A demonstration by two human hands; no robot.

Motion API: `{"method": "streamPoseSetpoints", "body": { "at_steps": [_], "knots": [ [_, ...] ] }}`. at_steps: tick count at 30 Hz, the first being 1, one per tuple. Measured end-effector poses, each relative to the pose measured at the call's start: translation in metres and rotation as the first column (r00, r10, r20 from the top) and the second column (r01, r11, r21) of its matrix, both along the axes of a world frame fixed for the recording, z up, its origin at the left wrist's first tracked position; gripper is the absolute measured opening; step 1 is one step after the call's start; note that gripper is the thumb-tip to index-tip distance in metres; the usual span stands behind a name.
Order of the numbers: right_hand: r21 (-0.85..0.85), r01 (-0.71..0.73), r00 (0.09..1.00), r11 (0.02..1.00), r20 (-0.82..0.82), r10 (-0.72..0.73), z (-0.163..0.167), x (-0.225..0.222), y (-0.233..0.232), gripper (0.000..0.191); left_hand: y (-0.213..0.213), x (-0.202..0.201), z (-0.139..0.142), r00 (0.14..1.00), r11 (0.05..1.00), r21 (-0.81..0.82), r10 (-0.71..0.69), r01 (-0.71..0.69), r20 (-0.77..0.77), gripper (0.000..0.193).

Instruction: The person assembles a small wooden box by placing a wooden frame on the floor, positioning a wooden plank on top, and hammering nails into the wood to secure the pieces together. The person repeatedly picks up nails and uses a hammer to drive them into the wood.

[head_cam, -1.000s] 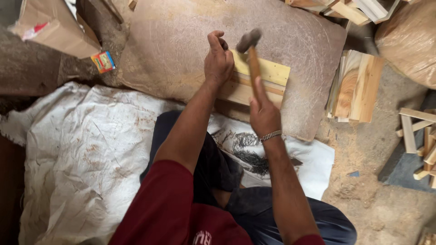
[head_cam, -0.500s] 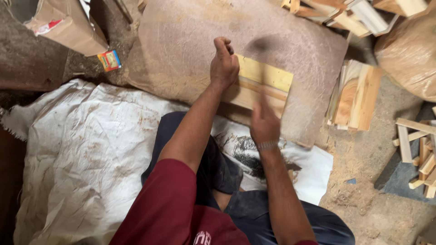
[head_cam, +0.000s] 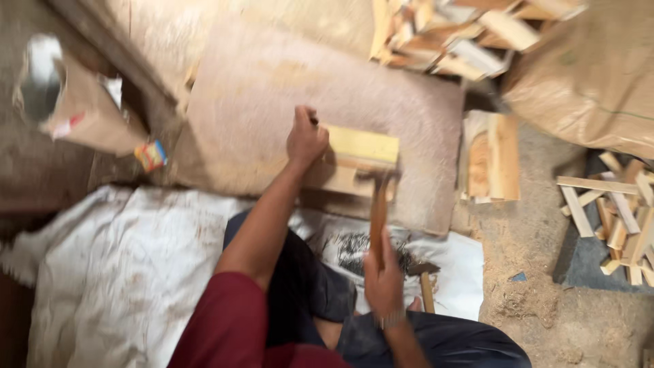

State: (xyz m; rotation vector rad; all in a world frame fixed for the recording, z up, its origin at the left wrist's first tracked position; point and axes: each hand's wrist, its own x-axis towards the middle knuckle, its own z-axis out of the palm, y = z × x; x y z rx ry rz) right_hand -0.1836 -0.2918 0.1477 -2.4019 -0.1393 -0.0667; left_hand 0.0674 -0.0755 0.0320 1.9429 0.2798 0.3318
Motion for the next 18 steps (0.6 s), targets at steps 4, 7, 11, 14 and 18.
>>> {"method": "streamPoseSetpoints", "body": {
  "at_steps": [4,7,11,14,18],
  "knots": [
    [0.111,0.362,0.781,0.926,-0.578,-0.236,-0.004,-0.060,-0.005,0.074,0.019,0.008,0.012,0.911,0.883,0.470,-0.214,0.027,0.352,0.044],
    [0.326,0.283,0.871,0.902,-0.481,-0.100,-0.015,-0.066,-0.006,0.071,0.029,0.009,0.016,0.883,0.610,0.642,-0.380,0.464,-0.276,0.018],
    [0.323,0.479,0.738,0.816,-0.651,-0.176,-0.027,-0.036,-0.003,0.077,0.032,-0.011,0.023,0.953,0.785,0.554,-0.298,0.277,-0.055,0.016],
    [0.361,0.477,0.764,0.802,-0.621,-0.175,-0.026,-0.004,-0.004,0.077,0.035,-0.035,0.037,0.971,0.792,0.562,-0.188,0.237,-0.144,0.023],
    [0.415,0.460,0.774,0.785,-0.621,-0.125,-0.019,0.025,-0.019,0.078,0.041,-0.074,0.043,0.830,0.901,0.301,-0.104,0.312,-0.548,0.037]
  ]
}}
